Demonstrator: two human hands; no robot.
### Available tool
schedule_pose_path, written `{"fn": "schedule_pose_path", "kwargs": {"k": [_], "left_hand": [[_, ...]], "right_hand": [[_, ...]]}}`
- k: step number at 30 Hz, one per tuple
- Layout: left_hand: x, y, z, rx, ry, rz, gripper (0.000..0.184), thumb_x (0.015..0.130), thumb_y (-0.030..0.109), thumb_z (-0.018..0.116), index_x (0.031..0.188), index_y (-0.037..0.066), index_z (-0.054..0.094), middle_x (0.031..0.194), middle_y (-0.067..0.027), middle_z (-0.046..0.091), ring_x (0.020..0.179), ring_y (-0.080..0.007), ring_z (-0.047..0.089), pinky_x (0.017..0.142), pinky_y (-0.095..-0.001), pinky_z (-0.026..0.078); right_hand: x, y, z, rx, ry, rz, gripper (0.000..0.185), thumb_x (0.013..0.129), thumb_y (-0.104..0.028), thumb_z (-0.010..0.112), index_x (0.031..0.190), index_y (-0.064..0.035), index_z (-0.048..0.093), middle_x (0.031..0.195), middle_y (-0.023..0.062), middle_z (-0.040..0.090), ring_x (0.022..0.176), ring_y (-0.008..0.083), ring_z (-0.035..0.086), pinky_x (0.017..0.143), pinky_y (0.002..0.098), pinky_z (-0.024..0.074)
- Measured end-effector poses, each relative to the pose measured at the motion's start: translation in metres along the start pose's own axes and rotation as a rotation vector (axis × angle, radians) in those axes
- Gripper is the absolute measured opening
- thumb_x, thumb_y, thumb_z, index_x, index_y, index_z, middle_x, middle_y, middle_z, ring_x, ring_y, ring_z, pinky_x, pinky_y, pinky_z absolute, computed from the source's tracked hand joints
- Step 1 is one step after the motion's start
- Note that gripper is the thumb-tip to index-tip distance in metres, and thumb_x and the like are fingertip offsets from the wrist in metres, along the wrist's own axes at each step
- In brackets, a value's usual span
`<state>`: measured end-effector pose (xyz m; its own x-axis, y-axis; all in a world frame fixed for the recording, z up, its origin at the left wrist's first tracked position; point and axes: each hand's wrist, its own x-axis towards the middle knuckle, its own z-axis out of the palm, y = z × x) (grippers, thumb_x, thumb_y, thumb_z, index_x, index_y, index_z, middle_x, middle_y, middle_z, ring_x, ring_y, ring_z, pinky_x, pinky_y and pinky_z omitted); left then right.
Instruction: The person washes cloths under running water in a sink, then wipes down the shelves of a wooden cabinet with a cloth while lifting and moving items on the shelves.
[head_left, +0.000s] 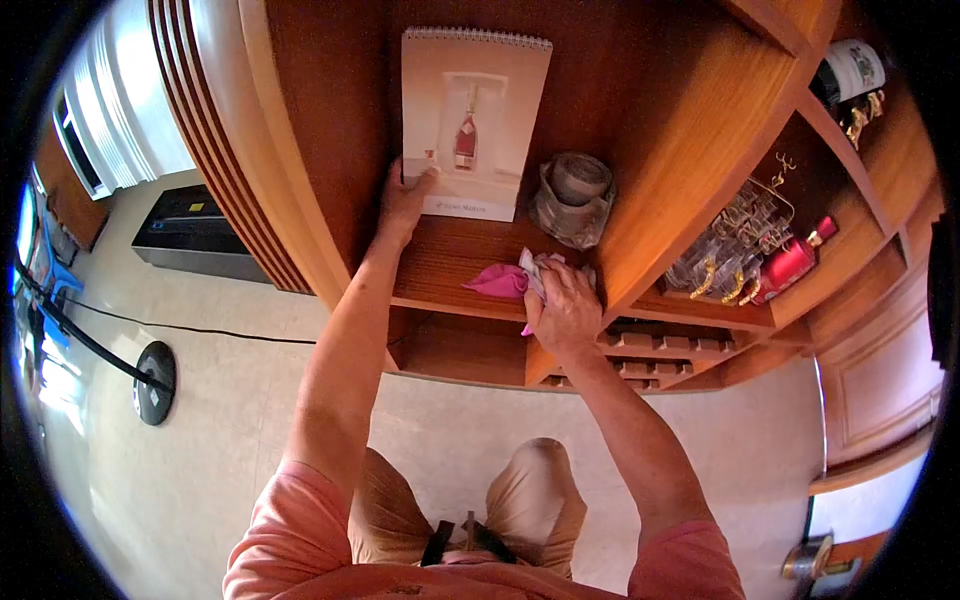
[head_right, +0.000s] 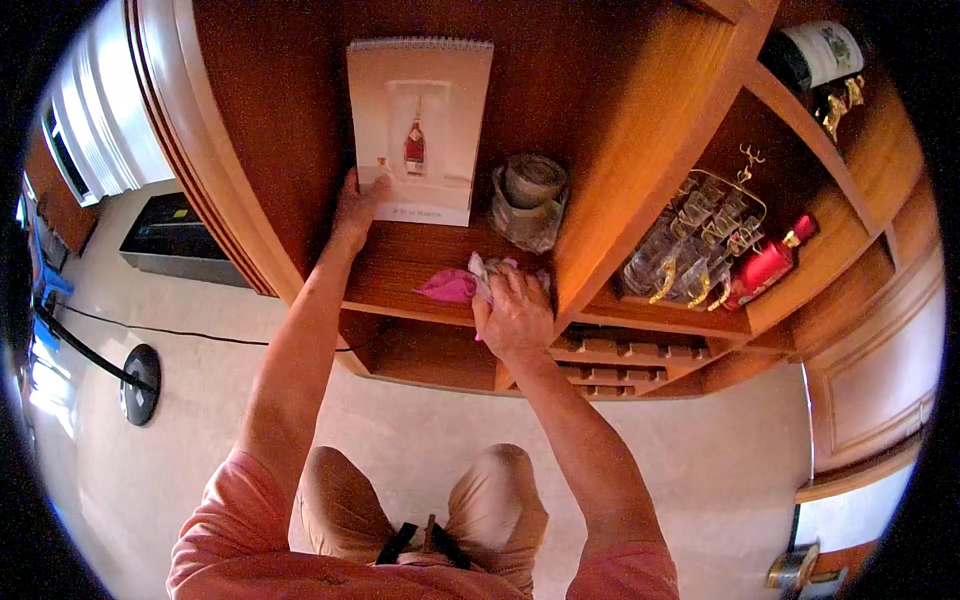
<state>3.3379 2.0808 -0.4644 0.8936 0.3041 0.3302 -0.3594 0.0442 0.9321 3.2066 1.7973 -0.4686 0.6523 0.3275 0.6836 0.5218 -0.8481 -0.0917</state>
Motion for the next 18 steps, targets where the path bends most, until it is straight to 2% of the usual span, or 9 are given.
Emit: {"fn": "schedule_pose_path", "kwargs": {"k": [3,6,9,12,13,15,17,18], "left_hand": [[-0.008,0.009,0.0,0.093,0.033,-0.027,0.063,0.092,0.024,0.071,0.144,0.004,0.043,0.126,-0.0155,0.062,0.114,-0.0229,0.058,0.099,-0.0349,0.045],[-0.02,0.011,0.002,0.157,0.047,0.077,0.064,0.091,0.024,0.071,0.145,0.004,0.043,0.128,-0.0186,0.062,0.116,-0.0275,0.059,0.101,-0.0369,0.045],[-0.042,0.007,0.016,0.692,0.447,0.264,0.059,0.09,0.022,0.072,0.141,0.003,0.048,0.125,-0.0207,0.063,0.116,-0.0321,0.06,0.101,-0.0384,0.046],[-0.1,0.055,0.037,0.742,0.303,0.558,0.046,0.087,0.02,0.072,0.127,0.001,0.06,0.117,-0.0204,0.066,0.111,-0.0343,0.062,0.098,-0.0393,0.049],[-0.106,0.05,0.053,0.495,0.207,0.554,0.032,0.085,0.018,0.072,0.111,-0.001,0.068,0.107,-0.0182,0.069,0.1,-0.0329,0.067,0.091,-0.039,0.052],[-0.12,0.091,0.089,0.298,-0.088,0.211,0.027,0.084,0.019,0.073,0.101,-0.002,0.069,0.102,-0.0182,0.07,0.089,-0.033,0.069,0.083,-0.0398,0.055],[-0.109,0.08,0.119,0.266,-0.276,0.032,0.032,0.084,0.023,0.074,0.104,0.0,0.068,0.104,-0.0182,0.07,0.086,-0.0314,0.07,0.079,-0.0392,0.056],[-0.09,0.045,0.132,0.3,-0.386,0.014,0.054,0.081,0.03,0.078,0.12,-0.003,0.061,0.109,-0.0205,0.069,0.083,-0.0332,0.07,0.08,-0.039,0.056]], "right_hand": [[0.001,-0.001,-0.001,0.011,0.005,-0.006,0.029,0.088,-0.02,0.061,0.11,-0.0011,0.067,0.118,0.0145,0.066,0.111,0.0335,0.062,0.095,0.0425,0.0494],[0.001,-0.002,-0.002,0.033,-0.002,0.006,0.029,0.088,-0.02,0.061,0.11,-0.0012,0.067,0.118,0.0146,0.066,0.112,0.0334,0.061,0.096,0.0428,0.049],[0.002,-0.001,-0.003,-0.008,-0.015,-0.007,0.03,0.088,-0.022,0.061,0.11,-0.0012,0.066,0.118,0.015,0.066,0.11,0.0335,0.062,0.094,0.0426,0.0509],[0.002,0.002,0.0,-0.034,-0.006,-0.006,0.031,0.089,-0.025,0.061,0.109,-0.0019,0.066,0.119,0.0154,0.065,0.105,0.0339,0.063,0.088,0.0422,0.0547],[0.002,0.001,0.0,-0.041,-0.023,0.017,0.031,0.089,-0.026,0.061,0.108,-0.0024,0.066,0.118,0.0151,0.065,0.105,0.0339,0.063,0.087,0.0422,0.0551],[-0.003,0.0,0.0,-0.046,-0.069,0.054,0.031,0.088,-0.028,0.062,0.106,-0.0033,0.066,0.117,0.0144,0.065,0.103,0.0337,0.063,0.086,0.0424,0.0556],[-0.003,0.003,0.003,-0.048,-0.1,0.074,0.031,0.087,-0.03,0.063,0.104,-0.0039,0.066,0.116,0.0136,0.065,0.101,0.0334,0.063,0.085,0.0428,0.0561],[-0.005,0.006,0.006,-0.029,-0.058,0.054,0.032,0.084,-0.03,0.066,0.103,-0.0042,0.066,0.112,0.0129,0.065,0.101,0.0327,0.062,0.086,0.0431,0.0549]]}}
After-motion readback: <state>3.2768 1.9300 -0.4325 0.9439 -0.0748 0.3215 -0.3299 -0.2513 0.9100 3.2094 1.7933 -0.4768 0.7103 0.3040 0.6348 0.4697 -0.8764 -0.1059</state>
